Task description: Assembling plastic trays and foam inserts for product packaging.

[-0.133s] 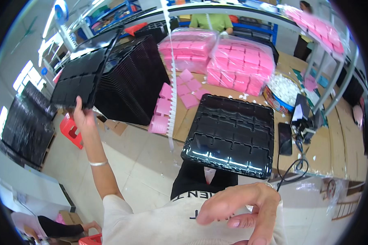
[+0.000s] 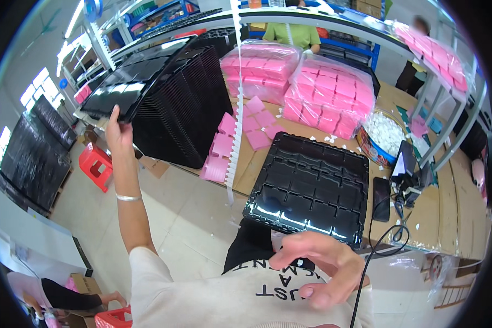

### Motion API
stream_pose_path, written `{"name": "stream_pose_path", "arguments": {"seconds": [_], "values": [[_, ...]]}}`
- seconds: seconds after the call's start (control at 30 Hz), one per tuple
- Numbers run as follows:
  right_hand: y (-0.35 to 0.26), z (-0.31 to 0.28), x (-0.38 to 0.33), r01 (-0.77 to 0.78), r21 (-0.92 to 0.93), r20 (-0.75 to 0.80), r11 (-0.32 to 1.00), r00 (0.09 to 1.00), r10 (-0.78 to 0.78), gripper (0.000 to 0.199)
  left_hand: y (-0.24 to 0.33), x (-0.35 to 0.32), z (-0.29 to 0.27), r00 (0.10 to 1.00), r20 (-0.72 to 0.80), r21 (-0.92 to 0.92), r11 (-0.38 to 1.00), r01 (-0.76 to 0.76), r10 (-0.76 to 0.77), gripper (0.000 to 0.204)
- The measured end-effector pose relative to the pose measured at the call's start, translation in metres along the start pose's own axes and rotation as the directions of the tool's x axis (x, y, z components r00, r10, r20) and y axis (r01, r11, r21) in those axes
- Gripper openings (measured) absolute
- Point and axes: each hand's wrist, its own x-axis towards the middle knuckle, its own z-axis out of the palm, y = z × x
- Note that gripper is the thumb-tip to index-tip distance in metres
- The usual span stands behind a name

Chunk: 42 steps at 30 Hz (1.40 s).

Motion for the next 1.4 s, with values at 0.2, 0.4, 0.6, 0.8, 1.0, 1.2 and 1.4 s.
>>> {"name": "stream_pose_path", "arguments": {"seconds": [0.2, 0.4, 0.6, 0.8, 1.0, 1.2, 1.4], "values": [[0.025, -0.014, -0.005, -0.062, -0.141, -0.215, 0.988, 0.976, 0.031, 0.036, -0.029, -0.005, 0.052, 0.999, 0.012, 0.356, 0.934, -0.042, 0.04, 0.034], [0.032, -0.021, -0.002, -0.215, -0.128, -0.304, 0.968, 0.938, 0.168, 0.028, -0.019, 0.006, 0.058, 0.998, 0.059, 0.715, 0.697, -0.052, 0.013, 0.052], [0.051, -0.034, -0.007, -0.222, -0.092, -0.299, 0.971, 0.936, 0.186, 0.03, -0.013, 0.0, 0.063, 0.996, 0.088, 0.851, 0.521, -0.064, -0.02, 0.057], [0.061, -0.041, -0.01, -0.234, -0.096, -0.305, 0.967, 0.932, 0.195, 0.028, -0.014, -0.007, 0.042, 0.989, 0.145, 0.918, 0.377, -0.12, -0.037, 0.059], [0.073, -0.045, -0.012, -0.272, -0.135, -0.286, 0.953, 0.931, 0.225, 0.032, -0.016, -0.002, 0.036, 0.979, 0.202, 0.887, 0.427, -0.178, -0.012, 0.051], [0.082, -0.045, -0.01, -0.365, -0.174, -0.321, 0.915, 0.899, 0.298, 0.028, -0.017, 0.007, 0.027, 0.986, 0.167, 0.898, 0.41, -0.162, 0.023, 0.05], [0.096, -0.048, -0.009, -0.353, -0.244, -0.248, 0.903, 0.923, 0.294, 0.036, -0.02, 0.005, 0.032, 0.872, 0.284, 0.955, -0.196, -0.221, 0.399, 0.047]]}}
